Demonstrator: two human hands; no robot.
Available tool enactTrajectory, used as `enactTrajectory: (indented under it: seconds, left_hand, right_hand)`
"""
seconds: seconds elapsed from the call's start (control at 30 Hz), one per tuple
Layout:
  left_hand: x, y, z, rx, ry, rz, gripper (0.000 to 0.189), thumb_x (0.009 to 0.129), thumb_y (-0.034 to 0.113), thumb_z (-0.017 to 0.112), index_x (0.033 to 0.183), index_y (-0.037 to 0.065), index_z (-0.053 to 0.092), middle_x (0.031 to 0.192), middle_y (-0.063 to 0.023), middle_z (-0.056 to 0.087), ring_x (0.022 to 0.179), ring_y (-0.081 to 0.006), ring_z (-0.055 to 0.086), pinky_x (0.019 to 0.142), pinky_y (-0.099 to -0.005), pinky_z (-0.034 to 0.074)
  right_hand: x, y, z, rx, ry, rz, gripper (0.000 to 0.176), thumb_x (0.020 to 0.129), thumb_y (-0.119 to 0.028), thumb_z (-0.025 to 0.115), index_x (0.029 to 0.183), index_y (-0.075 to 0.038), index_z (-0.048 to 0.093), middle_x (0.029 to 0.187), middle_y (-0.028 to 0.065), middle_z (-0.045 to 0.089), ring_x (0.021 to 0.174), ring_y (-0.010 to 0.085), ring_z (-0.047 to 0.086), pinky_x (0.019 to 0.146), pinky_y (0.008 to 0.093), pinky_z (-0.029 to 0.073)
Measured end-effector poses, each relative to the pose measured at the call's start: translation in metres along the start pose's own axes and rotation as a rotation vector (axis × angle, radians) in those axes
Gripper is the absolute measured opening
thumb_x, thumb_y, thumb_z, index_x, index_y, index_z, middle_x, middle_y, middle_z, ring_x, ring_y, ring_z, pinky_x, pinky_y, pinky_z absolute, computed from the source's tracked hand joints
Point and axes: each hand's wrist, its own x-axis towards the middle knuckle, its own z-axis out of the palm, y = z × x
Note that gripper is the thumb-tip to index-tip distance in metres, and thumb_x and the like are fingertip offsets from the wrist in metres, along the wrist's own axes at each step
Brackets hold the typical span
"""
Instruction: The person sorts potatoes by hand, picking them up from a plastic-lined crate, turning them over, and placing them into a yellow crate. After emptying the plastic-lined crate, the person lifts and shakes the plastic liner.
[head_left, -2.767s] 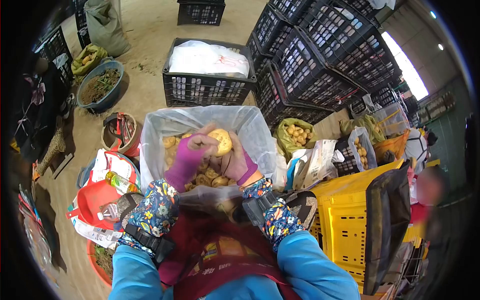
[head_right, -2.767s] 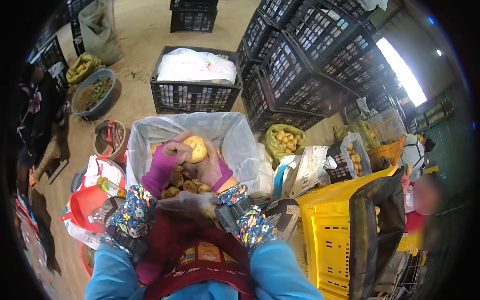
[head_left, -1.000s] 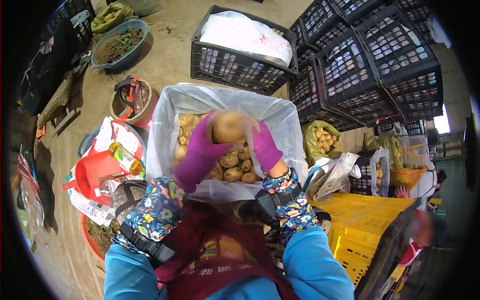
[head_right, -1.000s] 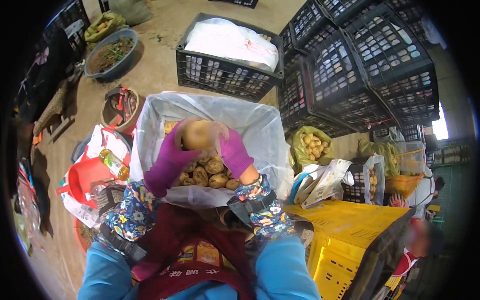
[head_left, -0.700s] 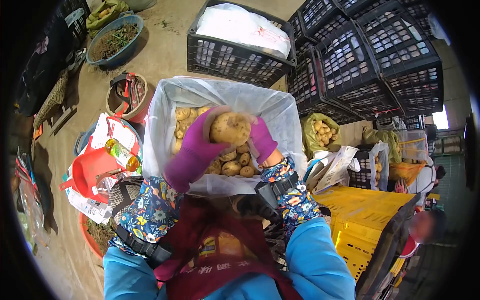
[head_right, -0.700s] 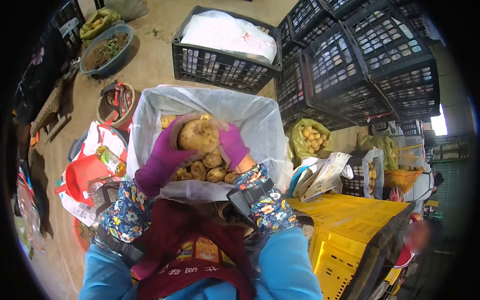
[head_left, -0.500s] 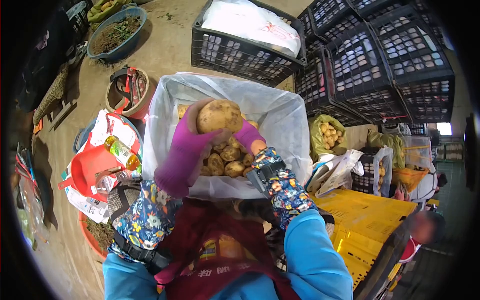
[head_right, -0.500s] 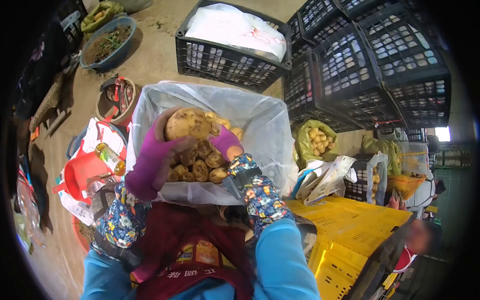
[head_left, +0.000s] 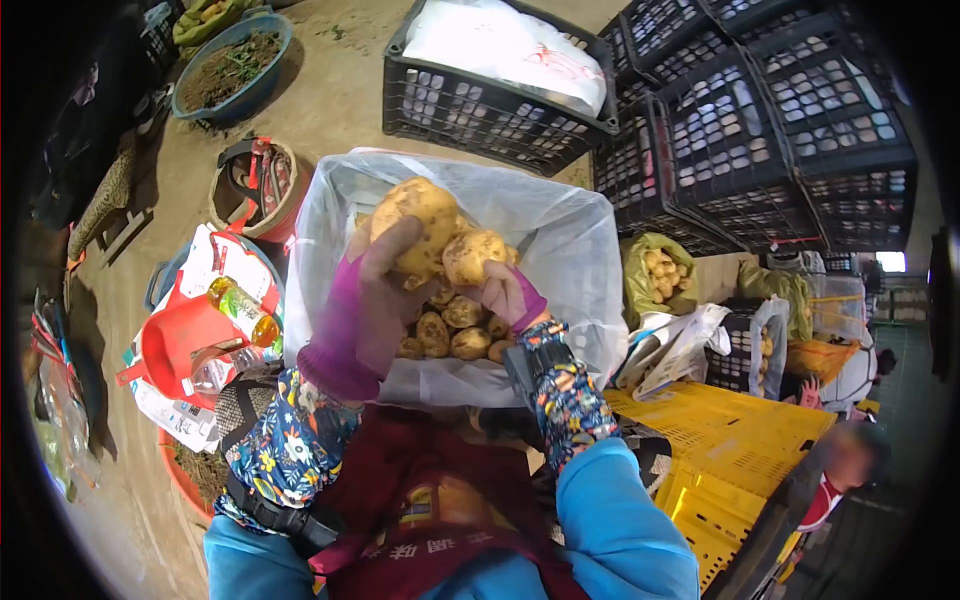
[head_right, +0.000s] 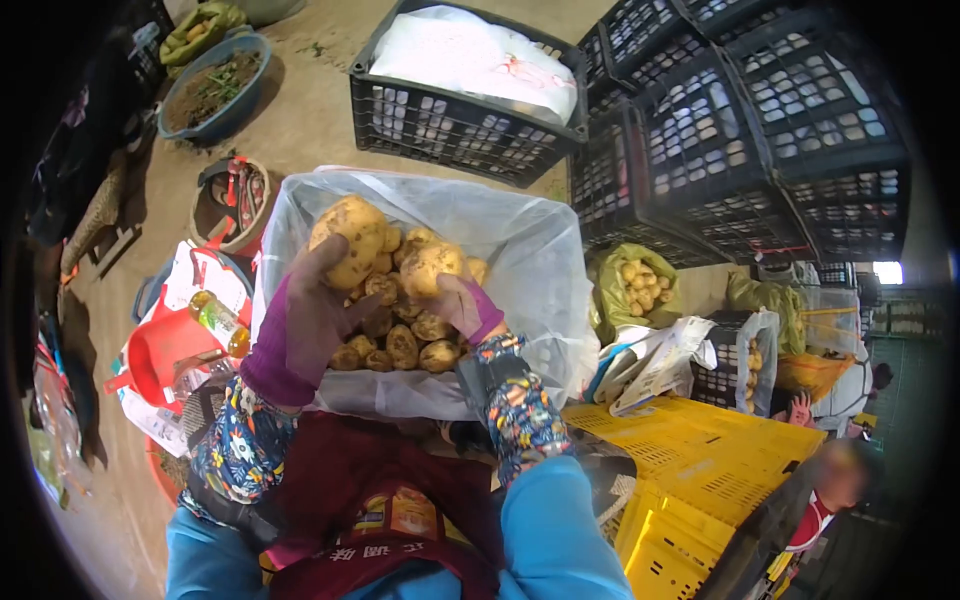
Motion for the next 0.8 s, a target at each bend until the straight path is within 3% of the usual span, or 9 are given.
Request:
enactTrajectory:
  seconds: [0.1,0.17,0.3,0.43,0.57,0.6,0.67,0.7,0.8]
  left_hand:
    - [0.0,-0.011,-0.006,0.091,-0.002,-0.019,0.049,0.095,0.032,0.058,0.138,0.012,0.046,0.133,-0.0064,0.055,0.126,-0.0225,0.052,0.098,-0.0407,0.048]
    - [-0.002,-0.02,-0.001,-0.056,-0.196,0.01,0.049,0.095,0.033,0.057,0.138,0.011,0.046,0.132,-0.0078,0.056,0.123,-0.0235,0.054,0.095,-0.0406,0.049]
    - [-0.011,-0.022,0.003,-0.099,-0.324,0.034,0.046,0.095,0.026,0.056,0.136,0.006,0.048,0.13,-0.0139,0.053,0.122,-0.0272,0.053,0.092,-0.0421,0.053]
    - [-0.009,-0.026,-0.028,0.725,-0.294,0.423,0.047,0.093,0.019,0.059,0.136,0.004,0.047,0.13,-0.0155,0.053,0.121,-0.0284,0.054,0.095,-0.0406,0.051]
    - [-0.027,-0.022,-0.021,1.054,-0.399,0.82,0.045,0.099,0.022,0.053,0.137,0.001,0.044,0.132,-0.0156,0.052,0.119,-0.0291,0.055,0.099,-0.0402,0.047]
    - [-0.029,-0.022,-0.011,0.687,-0.362,0.637,0.041,0.097,0.018,0.056,0.133,-0.001,0.049,0.132,-0.0151,0.052,0.119,-0.0281,0.055,0.097,-0.0383,0.047]
    - [-0.024,-0.033,-0.018,0.535,-0.333,0.445,0.038,0.096,0.017,0.056,0.129,-0.002,0.053,0.134,-0.0144,0.052,0.121,-0.0272,0.055,0.097,-0.0367,0.046]
    - [-0.023,-0.037,-0.012,0.777,-0.41,0.573,0.039,0.097,0.02,0.055,0.131,-0.001,0.053,0.135,-0.0145,0.051,0.121,-0.0271,0.054,0.098,-0.0369,0.046]
    - [-0.037,-0.033,0.018,1.511,-0.676,1.249,0.044,0.1,0.026,0.051,0.136,0.001,0.049,0.139,-0.0156,0.049,0.124,-0.027,0.054,0.101,-0.0375,0.045]
  right_hand:
    - [-0.038,-0.017,0.063,0.136,-0.203,-0.173,0.076,0.085,-0.009,0.061,0.151,-0.009,0.026,0.143,0.0171,0.045,0.131,0.0358,0.048,0.109,0.0487,0.042]
    - [-0.052,-0.021,0.08,0.037,-0.266,-0.269,0.081,0.083,-0.009,0.062,0.153,-0.01,0.022,0.146,0.0185,0.04,0.133,0.0359,0.045,0.11,0.0512,0.04]
    - [-0.076,-0.018,0.108,0.064,-0.187,-0.325,0.081,0.082,-0.009,0.064,0.152,-0.011,0.023,0.144,0.0183,0.042,0.131,0.0354,0.048,0.106,0.0511,0.044]
    - [-0.103,-0.027,0.127,-0.593,-0.113,-0.231,0.074,0.087,-0.031,0.066,0.148,-0.009,0.031,0.138,0.0186,0.047,0.127,0.0342,0.05,0.107,0.0507,0.042]
    - [-0.127,-0.012,0.117,0.016,-0.243,-0.281,0.064,0.094,-0.035,0.059,0.147,-0.009,0.033,0.139,0.0163,0.048,0.125,0.0306,0.053,0.101,0.0561,0.045]
    - [-0.124,-0.009,0.113,0.153,-0.297,-0.312,0.062,0.096,-0.036,0.057,0.147,-0.009,0.034,0.139,0.0157,0.048,0.124,0.0297,0.053,0.1,0.0574,0.045]
    - [-0.111,0.001,0.11,0.454,-0.412,-0.32,0.06,0.098,-0.042,0.052,0.146,-0.01,0.036,0.14,0.0132,0.048,0.123,0.0294,0.054,0.102,0.0588,0.042]
    - [-0.104,0.002,0.111,0.619,-0.481,-0.299,0.061,0.099,-0.048,0.048,0.146,-0.01,0.037,0.141,0.0113,0.048,0.123,0.0301,0.054,0.106,0.0589,0.038]
    - [-0.125,-0.022,0.135,0.122,-0.635,-0.603,0.07,0.091,-0.045,0.061,0.144,-0.006,0.037,0.134,0.0162,0.051,0.123,0.0317,0.052,0.106,0.0511,0.041]
